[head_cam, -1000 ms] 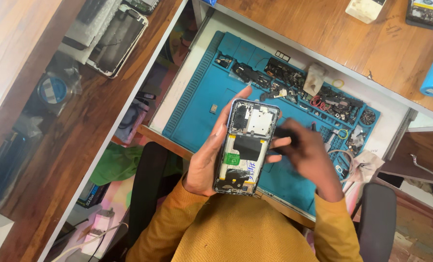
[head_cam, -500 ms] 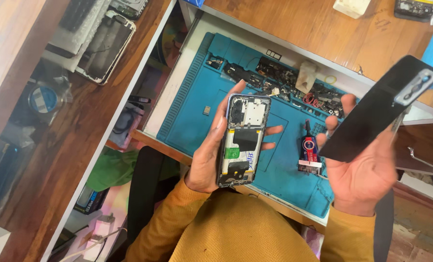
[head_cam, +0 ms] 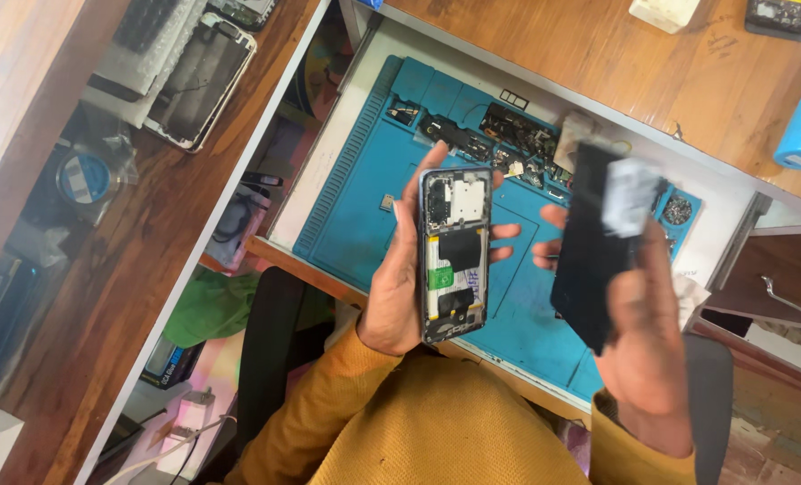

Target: The person uses a heat gun to warm the edges of a disassembled smartphone, then applies a small amount of adhesive to the frame. They place a new back cover onto the device and press it into place.

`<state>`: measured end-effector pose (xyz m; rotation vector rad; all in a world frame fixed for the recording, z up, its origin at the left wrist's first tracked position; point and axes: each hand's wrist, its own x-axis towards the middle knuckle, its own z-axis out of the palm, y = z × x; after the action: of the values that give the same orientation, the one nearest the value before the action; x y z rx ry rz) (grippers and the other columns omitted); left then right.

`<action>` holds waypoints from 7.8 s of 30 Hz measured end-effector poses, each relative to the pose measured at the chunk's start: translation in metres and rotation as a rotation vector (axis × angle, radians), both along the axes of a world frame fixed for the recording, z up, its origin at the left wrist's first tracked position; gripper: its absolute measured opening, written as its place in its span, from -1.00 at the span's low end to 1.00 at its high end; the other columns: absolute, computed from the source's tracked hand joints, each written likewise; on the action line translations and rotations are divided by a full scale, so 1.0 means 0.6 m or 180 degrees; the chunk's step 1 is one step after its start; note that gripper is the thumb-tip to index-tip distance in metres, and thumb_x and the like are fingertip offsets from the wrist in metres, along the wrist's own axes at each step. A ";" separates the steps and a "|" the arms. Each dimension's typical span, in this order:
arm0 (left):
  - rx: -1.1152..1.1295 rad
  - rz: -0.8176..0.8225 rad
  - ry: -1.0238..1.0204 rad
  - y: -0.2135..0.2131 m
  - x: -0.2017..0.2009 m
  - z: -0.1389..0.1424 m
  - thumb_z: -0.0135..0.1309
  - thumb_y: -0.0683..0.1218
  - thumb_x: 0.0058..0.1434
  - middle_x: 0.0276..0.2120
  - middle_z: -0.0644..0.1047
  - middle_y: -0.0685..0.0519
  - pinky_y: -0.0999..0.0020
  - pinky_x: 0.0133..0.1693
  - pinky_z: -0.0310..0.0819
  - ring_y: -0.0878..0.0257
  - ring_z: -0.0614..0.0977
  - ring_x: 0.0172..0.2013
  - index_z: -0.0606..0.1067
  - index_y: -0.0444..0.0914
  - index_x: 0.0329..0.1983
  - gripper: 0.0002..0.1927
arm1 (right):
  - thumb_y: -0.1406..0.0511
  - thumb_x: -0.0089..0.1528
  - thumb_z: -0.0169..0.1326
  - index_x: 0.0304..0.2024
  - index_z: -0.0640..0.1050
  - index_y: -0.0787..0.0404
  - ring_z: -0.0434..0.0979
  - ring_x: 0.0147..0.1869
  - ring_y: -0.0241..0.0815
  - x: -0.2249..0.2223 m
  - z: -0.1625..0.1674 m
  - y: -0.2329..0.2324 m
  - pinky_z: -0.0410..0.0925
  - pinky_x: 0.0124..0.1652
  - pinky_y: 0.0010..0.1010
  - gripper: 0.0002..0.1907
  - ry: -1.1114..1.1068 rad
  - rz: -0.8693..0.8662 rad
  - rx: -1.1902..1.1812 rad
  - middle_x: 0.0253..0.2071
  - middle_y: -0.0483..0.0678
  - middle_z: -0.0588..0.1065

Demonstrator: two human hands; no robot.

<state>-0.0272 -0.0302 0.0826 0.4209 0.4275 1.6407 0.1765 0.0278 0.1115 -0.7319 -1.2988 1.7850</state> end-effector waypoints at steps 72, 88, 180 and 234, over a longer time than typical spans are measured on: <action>0.0109 0.0660 0.0619 0.003 0.026 -0.012 -0.28 0.19 0.57 0.53 0.13 -0.17 0.06 0.39 0.33 0.02 0.31 0.44 -0.17 -0.19 0.66 -0.25 | 0.18 0.11 0.39 0.28 0.48 0.26 0.71 0.00 -0.17 -0.124 0.032 -0.040 0.57 -0.05 -0.36 -0.27 -0.2315 -0.0378 0.1789 0.00 0.10 0.62; 0.0134 0.0641 0.0618 0.001 0.026 -0.014 -0.24 0.19 0.56 0.54 0.14 -0.19 0.10 0.40 0.33 0.02 0.30 0.44 -0.19 -0.22 0.67 -0.21 | 0.22 0.11 0.39 0.30 0.46 0.26 0.67 0.14 -0.13 -0.122 0.034 -0.040 0.56 -0.02 -0.35 -0.27 -0.2218 -0.0286 0.1890 0.19 0.11 0.56; -0.0336 -0.0274 0.3000 -0.024 -0.073 0.026 0.05 -0.21 0.40 -0.20 0.68 -0.09 0.42 -0.38 0.67 0.30 0.73 -0.33 0.08 -0.27 0.56 -0.29 | 0.34 0.22 0.23 0.14 0.53 0.45 0.57 -0.22 -0.37 -0.064 -0.020 -0.003 0.45 -0.26 -0.55 -0.53 -0.1208 0.0080 -0.0215 -0.12 -0.01 0.60; -0.0378 -0.0194 0.2290 -0.040 -0.024 0.008 0.02 -0.11 0.47 -0.24 0.59 0.00 0.55 -0.34 0.46 0.43 0.59 -0.33 0.38 -0.43 0.33 -0.56 | 0.28 0.42 0.11 0.20 0.53 0.45 0.53 -0.06 -0.38 -0.080 -0.009 -0.010 0.40 -0.01 -0.57 -0.61 -0.0687 -0.0575 0.0173 -0.08 -0.01 0.59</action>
<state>-0.0415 -0.0542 0.0876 0.9265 1.0284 1.3574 0.1287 0.0221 0.1063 -1.0006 -1.3684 1.5535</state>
